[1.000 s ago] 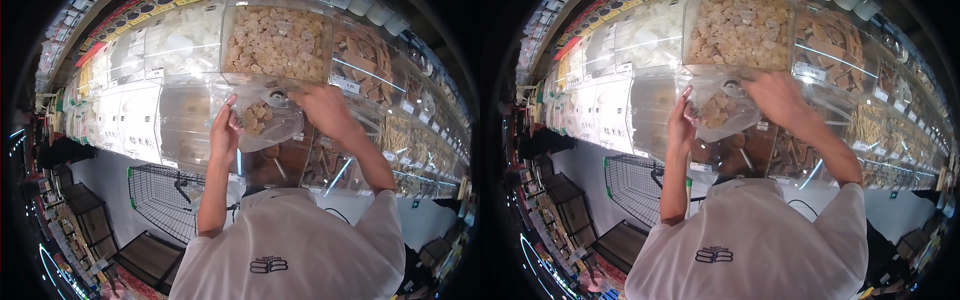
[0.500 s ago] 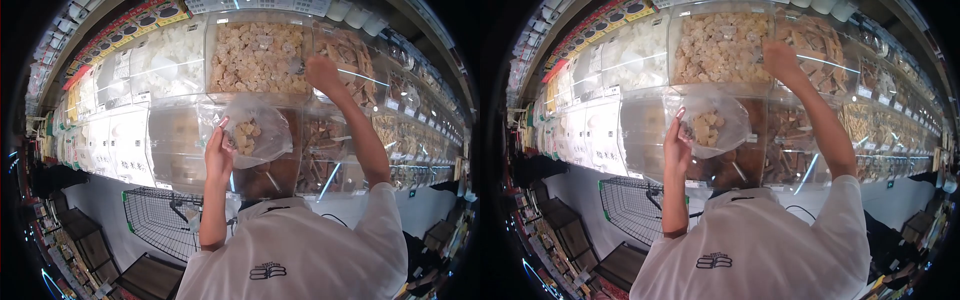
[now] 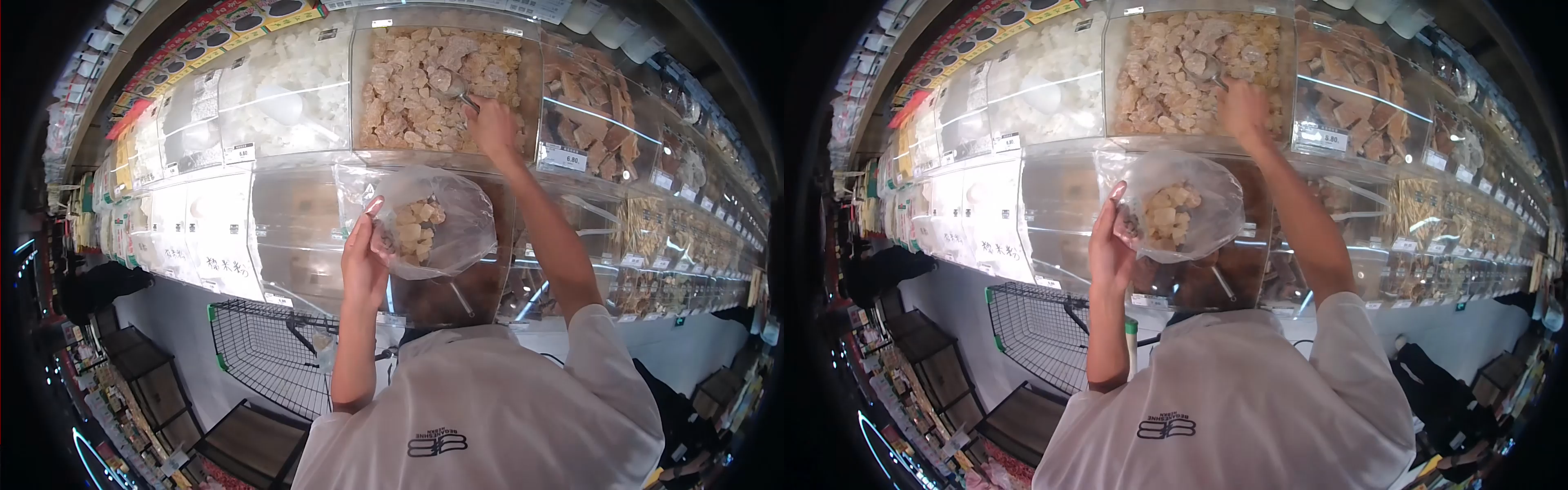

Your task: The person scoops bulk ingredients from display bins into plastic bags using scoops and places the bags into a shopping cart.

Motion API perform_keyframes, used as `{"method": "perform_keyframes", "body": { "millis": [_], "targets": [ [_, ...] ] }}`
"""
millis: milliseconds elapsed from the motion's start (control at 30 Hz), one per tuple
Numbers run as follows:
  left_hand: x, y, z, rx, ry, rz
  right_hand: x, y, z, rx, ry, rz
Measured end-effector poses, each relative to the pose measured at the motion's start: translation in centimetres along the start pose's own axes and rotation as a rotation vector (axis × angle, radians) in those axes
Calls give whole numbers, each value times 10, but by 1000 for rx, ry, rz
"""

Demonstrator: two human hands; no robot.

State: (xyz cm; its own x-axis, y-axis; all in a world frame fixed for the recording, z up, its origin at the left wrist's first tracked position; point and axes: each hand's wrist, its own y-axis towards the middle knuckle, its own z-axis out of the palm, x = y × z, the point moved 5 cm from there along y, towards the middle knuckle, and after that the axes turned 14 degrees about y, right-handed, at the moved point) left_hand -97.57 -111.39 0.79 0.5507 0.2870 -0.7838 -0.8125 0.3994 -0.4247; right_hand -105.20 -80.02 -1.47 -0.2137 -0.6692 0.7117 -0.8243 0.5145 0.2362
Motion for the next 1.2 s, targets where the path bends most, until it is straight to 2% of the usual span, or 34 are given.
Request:
{"method": "perform_keyframes", "body": {
  "millis": [200,400,500,600,700,833,967,1100,1200],
  "targets": [
    [8,0,-2,-15,-5,-22,0,5,-2,44,31,23],
    [10,2,-3,17,-13,-5,-9,9,19,-30,64,43],
    [9,2,6,3,46,-18,-61,16,57,-117,508,345],
    [6,-3,8,5,62,-12,-15,42,59,-117,304,192],
    [4,-6,2,-13,74,15,23,61,53,-179,62,143],
    [0,-10,-1,-33,71,47,11,72,62,-203,215,109],
    [3,-9,-2,-11,53,52,-6,60,44,-59,331,25],
    [0,-6,1,7,66,57,-7,29,11,-91,409,-117],
    [0,-4,3,32,75,66,-6,-3,-21,32,512,-55]
  ]
}}
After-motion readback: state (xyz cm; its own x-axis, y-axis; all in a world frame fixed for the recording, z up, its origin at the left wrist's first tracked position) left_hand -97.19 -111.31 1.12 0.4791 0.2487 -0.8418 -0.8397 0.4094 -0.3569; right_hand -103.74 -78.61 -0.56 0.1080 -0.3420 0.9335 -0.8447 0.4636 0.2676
